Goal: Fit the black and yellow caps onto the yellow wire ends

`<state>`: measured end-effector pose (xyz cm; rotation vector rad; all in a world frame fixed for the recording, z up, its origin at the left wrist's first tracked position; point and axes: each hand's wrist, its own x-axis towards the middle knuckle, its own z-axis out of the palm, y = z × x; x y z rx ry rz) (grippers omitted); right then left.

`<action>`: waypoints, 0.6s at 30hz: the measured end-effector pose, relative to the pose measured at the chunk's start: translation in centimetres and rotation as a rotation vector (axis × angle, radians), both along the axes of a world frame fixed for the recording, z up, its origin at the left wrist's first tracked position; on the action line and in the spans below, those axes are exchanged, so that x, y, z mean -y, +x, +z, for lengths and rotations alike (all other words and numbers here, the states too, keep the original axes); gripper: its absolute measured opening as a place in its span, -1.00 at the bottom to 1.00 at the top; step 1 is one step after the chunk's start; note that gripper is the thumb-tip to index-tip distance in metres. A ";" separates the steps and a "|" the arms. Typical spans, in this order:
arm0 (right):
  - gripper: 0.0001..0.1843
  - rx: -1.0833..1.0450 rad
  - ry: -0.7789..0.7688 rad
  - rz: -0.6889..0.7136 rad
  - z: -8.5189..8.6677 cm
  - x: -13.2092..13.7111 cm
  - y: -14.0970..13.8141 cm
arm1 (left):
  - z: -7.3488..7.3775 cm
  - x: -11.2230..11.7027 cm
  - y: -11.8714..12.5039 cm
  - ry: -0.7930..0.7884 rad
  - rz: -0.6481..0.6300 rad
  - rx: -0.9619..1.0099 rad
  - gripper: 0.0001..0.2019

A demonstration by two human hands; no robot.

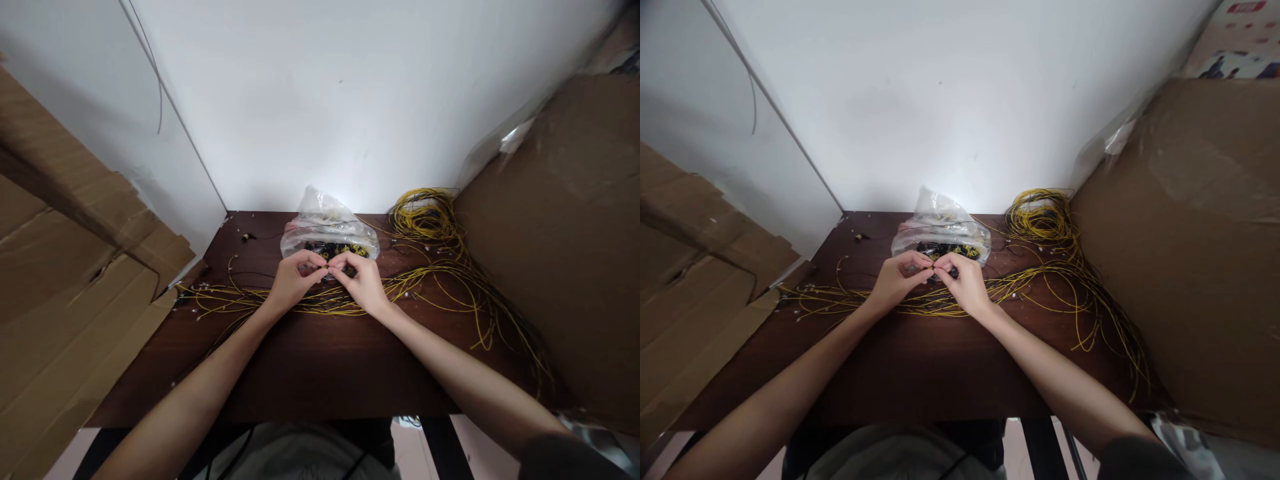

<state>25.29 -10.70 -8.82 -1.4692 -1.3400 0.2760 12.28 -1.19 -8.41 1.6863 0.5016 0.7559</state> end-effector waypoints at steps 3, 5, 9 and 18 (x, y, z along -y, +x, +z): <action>-0.93 -0.004 0.001 -0.024 0.0 0.0 0.0 | 0.0 0.0 0.0 0.029 0.010 0.006 -0.82; -0.93 -0.015 0.004 -0.044 0.0 -0.1 0.0 | 0.1 0.0 0.0 0.041 0.015 0.010 -0.83; -0.90 -0.038 -0.004 -0.072 -0.1 -0.1 0.2 | 0.5 0.1 0.0 0.009 -0.009 0.035 -0.84; -0.89 -0.045 0.006 -0.065 -0.2 -0.2 0.3 | 0.1 -0.1 0.0 -0.058 -0.027 0.064 -0.85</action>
